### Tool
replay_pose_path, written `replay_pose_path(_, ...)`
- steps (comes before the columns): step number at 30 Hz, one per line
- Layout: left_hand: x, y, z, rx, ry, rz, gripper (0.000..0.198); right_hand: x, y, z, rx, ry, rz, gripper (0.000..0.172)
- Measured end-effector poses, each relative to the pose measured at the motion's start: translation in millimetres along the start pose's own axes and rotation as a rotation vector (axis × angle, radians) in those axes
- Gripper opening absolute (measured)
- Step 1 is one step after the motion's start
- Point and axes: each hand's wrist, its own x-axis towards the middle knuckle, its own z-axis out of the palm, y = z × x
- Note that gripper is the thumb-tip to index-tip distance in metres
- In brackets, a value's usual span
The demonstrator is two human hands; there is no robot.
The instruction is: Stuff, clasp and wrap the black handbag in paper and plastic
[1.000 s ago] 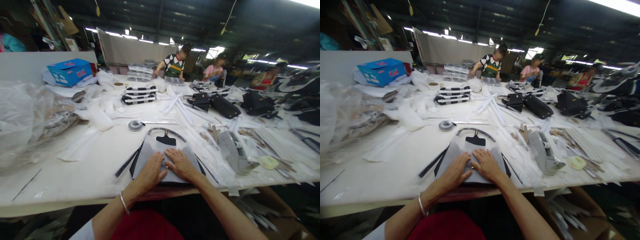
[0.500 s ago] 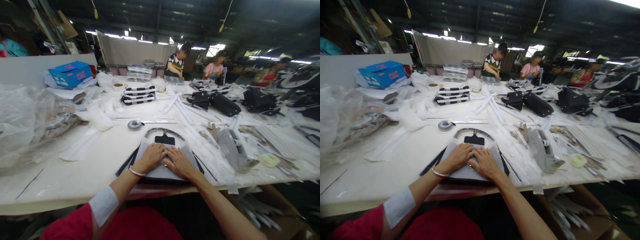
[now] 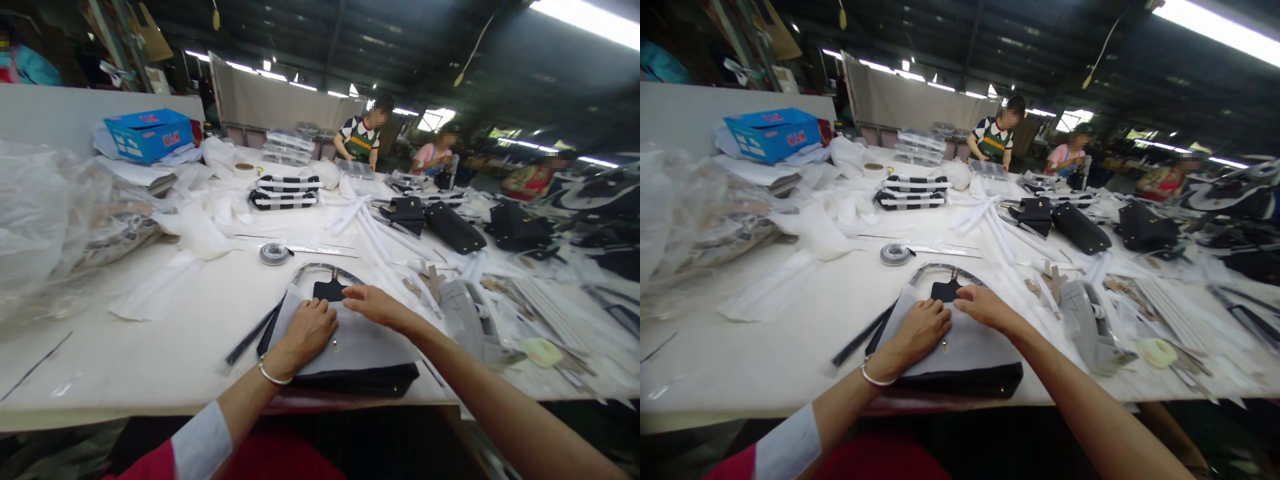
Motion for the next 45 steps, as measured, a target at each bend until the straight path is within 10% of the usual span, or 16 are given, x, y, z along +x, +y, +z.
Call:
replay_pose_path(7,-2.4,-2.6,4.4,-0.061,0.034,0.008,0.012,50.5,-33.5,-16.7,-0.381,0.012,0.094,0.017)
replay_pose_path(21,-3.6,-1.5,0.3,-0.036,0.148,-0.159,0.031,-17.6,33.8,64.1,-0.628,0.303,-0.323,0.029)
replay_pose_path(30,-2.6,-1.0,-3.4,-0.014,0.094,-0.209,0.028,-10.8,45.9,69.7,-0.480,0.379,-0.291,0.040)
replay_pose_path(38,5.7,-4.7,-1.3,0.015,0.069,-0.228,0.027,0.6,40.0,65.8,-0.287,0.313,0.024,0.037)
replay_pose_path(45,5.7,-4.1,-2.2,0.024,0.091,-0.217,0.023,10.6,54.2,77.4,-0.186,0.592,-0.115,0.060)
